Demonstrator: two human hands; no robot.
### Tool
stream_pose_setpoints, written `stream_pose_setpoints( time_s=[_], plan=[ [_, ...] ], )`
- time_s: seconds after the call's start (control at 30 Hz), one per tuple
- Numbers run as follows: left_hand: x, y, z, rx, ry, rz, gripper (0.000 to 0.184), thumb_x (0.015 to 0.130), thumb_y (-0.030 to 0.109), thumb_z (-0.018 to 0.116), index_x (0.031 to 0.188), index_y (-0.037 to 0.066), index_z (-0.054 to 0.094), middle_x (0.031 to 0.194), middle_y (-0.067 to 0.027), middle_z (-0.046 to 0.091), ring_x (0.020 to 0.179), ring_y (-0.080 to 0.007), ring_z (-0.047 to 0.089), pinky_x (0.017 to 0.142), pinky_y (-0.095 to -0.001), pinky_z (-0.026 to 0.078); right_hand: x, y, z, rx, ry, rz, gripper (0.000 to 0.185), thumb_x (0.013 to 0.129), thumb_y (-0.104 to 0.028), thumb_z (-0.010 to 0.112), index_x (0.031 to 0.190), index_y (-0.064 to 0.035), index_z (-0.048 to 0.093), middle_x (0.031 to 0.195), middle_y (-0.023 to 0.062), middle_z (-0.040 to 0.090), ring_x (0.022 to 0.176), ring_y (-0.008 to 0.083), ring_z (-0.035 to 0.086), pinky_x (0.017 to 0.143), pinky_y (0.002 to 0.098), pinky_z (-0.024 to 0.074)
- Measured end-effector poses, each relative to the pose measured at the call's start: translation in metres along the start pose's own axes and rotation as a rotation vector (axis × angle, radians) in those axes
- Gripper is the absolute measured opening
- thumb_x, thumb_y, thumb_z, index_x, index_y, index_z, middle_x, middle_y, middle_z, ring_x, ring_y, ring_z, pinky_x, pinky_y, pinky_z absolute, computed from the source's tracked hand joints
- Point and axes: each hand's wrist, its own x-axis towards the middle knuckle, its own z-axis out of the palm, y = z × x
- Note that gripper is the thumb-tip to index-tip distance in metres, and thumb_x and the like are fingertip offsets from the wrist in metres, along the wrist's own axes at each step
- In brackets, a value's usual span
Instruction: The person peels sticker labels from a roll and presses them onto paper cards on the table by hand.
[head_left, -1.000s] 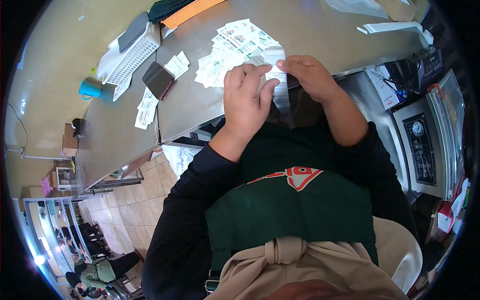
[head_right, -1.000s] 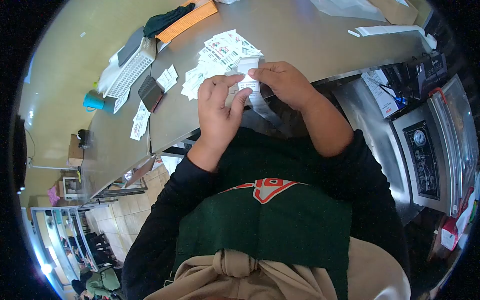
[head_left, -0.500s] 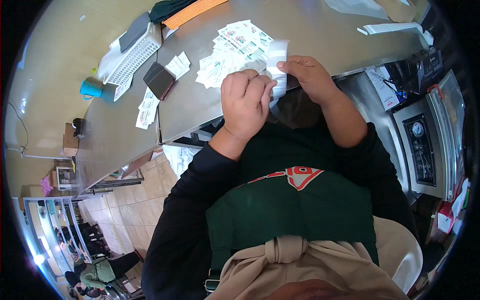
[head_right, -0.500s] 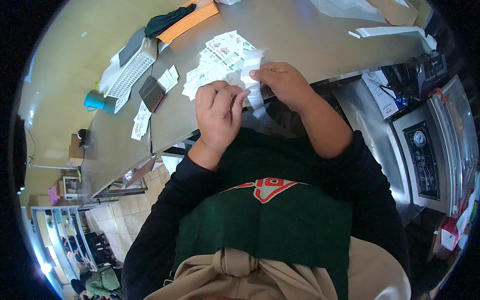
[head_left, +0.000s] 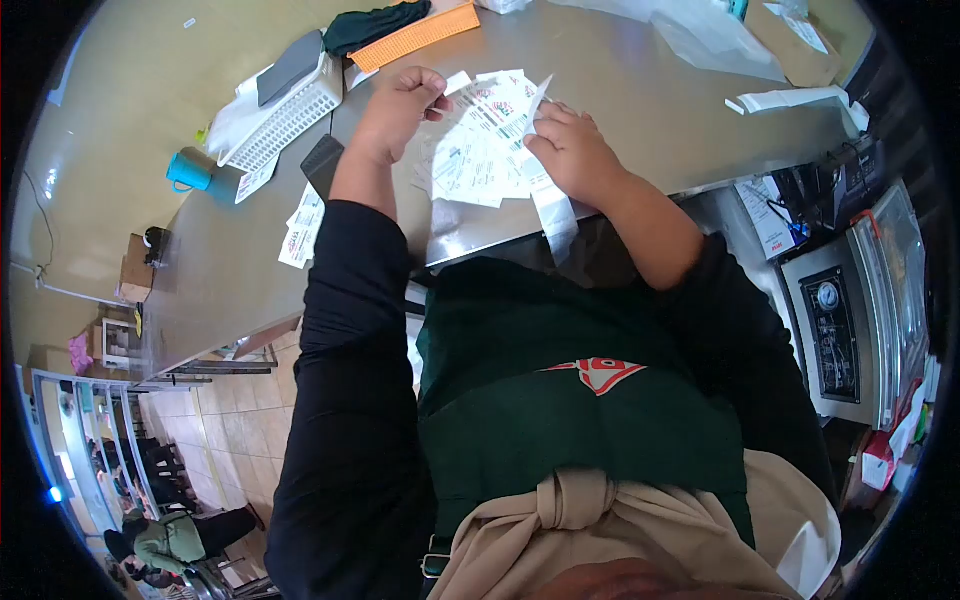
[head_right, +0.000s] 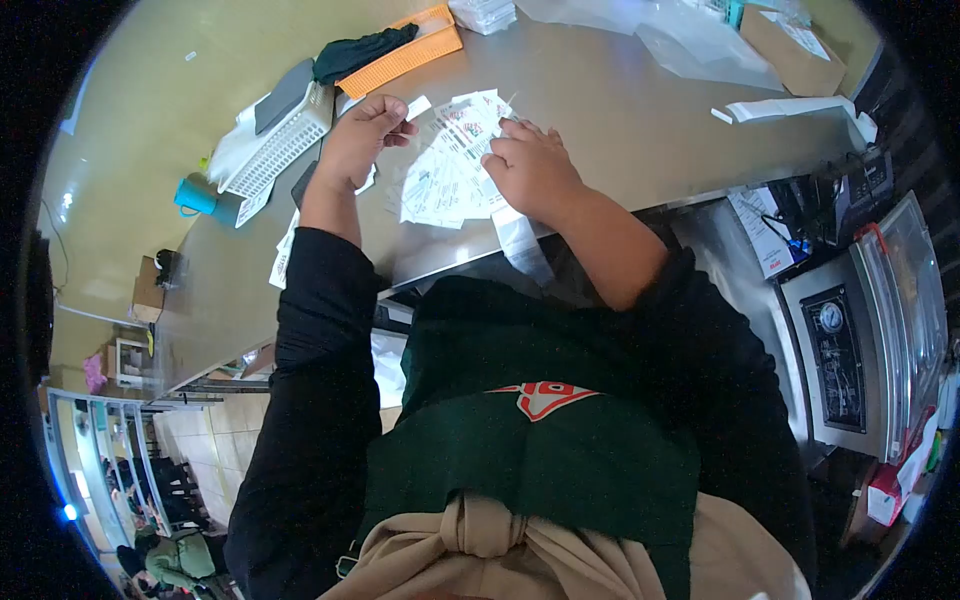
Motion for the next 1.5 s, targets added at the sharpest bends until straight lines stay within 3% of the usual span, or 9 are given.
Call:
stream_pose_setpoints(
  time_s=[0.1, 0.17, 0.2, 0.3, 0.43, 0.63, 1.13, 1.5],
  plan=[
    [0.023, -0.04, -0.003, -0.251, 0.147, -0.005, 0.012, 0.094, 0.013, 0.05, 0.096, 0.003, 0.056, 0.087, -0.0069, 0.06, 0.075, -0.0154, 0.058, 0.071, -0.0288, 0.047, 0.025, 0.001, 0.003, -0.091, -0.137, 0.223, 0.034, 0.091, -0.03, 0.043, 0.113, -0.0108, 0.061, 0.136, 0.0141, 0.045, 0.131, 0.0368, 0.034, 0.109, 0.0557, 0.0179],
    [0.023, -0.064, -0.003, -0.449, 0.2, -0.078, 0.012, 0.094, 0.014, 0.05, 0.095, 0.004, 0.056, 0.087, -0.007, 0.059, 0.075, -0.0152, 0.058, 0.07, -0.0282, 0.047, 0.033, 0.005, 0.001, -0.127, -0.193, 0.135, 0.034, 0.093, -0.03, 0.04, 0.115, -0.0126, 0.06, 0.137, 0.0139, 0.044, 0.132, 0.0346, 0.033, 0.109, 0.0552, 0.018],
    [0.017, -0.056, -0.005, -0.304, 0.122, -0.088, 0.012, 0.095, 0.014, 0.05, 0.095, 0.004, 0.056, 0.085, -0.0071, 0.06, 0.074, -0.0147, 0.058, 0.07, -0.0259, 0.045, 0.034, 0.008, 0.001, -0.143, -0.232, 0.091, 0.034, 0.094, -0.03, 0.039, 0.115, -0.0135, 0.06, 0.138, 0.0138, 0.044, 0.132, 0.0336, 0.033, 0.109, 0.055, 0.018],
    [0.01, -0.044, -0.019, -0.257, -0.222, -0.032, 0.011, 0.094, 0.013, 0.05, 0.095, 0.004, 0.056, 0.082, -0.0059, 0.06, 0.073, -0.0139, 0.057, 0.069, -0.0245, 0.044, 0.039, 0.021, 0.003, -0.017, -0.311, 0.021, 0.036, 0.095, -0.028, 0.037, 0.118, -0.0138, 0.06, 0.136, 0.0124, 0.047, 0.134, 0.0278, 0.033, 0.11, 0.0524, 0.0148],
    [0.007, -0.032, -0.021, 0.008, -0.48, -0.02, 0.01, 0.092, 0.011, 0.054, 0.091, 0.003, 0.061, 0.079, -0.0004, 0.061, 0.073, -0.0096, 0.054, 0.069, -0.023, 0.042, 0.041, 0.018, 0.002, 0.106, -0.344, 0.084, 0.037, 0.094, -0.029, 0.04, 0.121, -0.0132, 0.06, 0.133, 0.0102, 0.051, 0.134, 0.0215, 0.033, 0.112, 0.0491, 0.0092],
    [-0.007, -0.021, -0.008, 0.315, -0.55, 0.024, 0.009, 0.086, 0.008, 0.062, 0.09, 0.003, 0.067, 0.081, 0.0011, 0.064, 0.075, -0.0086, 0.055, 0.071, -0.0227, 0.043, 0.037, 0.014, -0.003, 0.115, -0.368, 0.026, 0.038, 0.094, -0.03, 0.041, 0.123, -0.0128, 0.059, 0.131, 0.009, 0.053, 0.135, 0.0202, 0.033, 0.112, 0.0481, 0.0056],
    [-0.011, -0.015, 0.018, 0.504, -0.486, -0.089, 0.016, 0.082, 0.009, 0.067, 0.096, 0.001, 0.069, 0.084, -0.0053, 0.067, 0.08, -0.0149, 0.06, 0.077, -0.0256, 0.046, 0.037, 0.01, -0.003, 0.059, -0.38, 0.06, 0.039, 0.095, -0.031, 0.041, 0.125, -0.0128, 0.057, 0.131, 0.0071, 0.053, 0.136, 0.0175, 0.031, 0.113, 0.0467, 0.0032],
    [-0.015, -0.012, 0.028, 0.745, -0.458, 0.001, 0.022, 0.081, 0.021, 0.07, 0.089, 0.0, 0.069, 0.075, -0.0119, 0.065, 0.069, -0.0223, 0.062, 0.068, -0.0307, 0.048, 0.036, 0.011, -0.002, 0.01, -0.374, 0.064, 0.042, 0.095, -0.033, 0.039, 0.126, -0.0089, 0.055, 0.136, 0.0098, 0.048, 0.136, 0.0167, 0.029, 0.114, 0.0435, 0.0021]
  ],
)
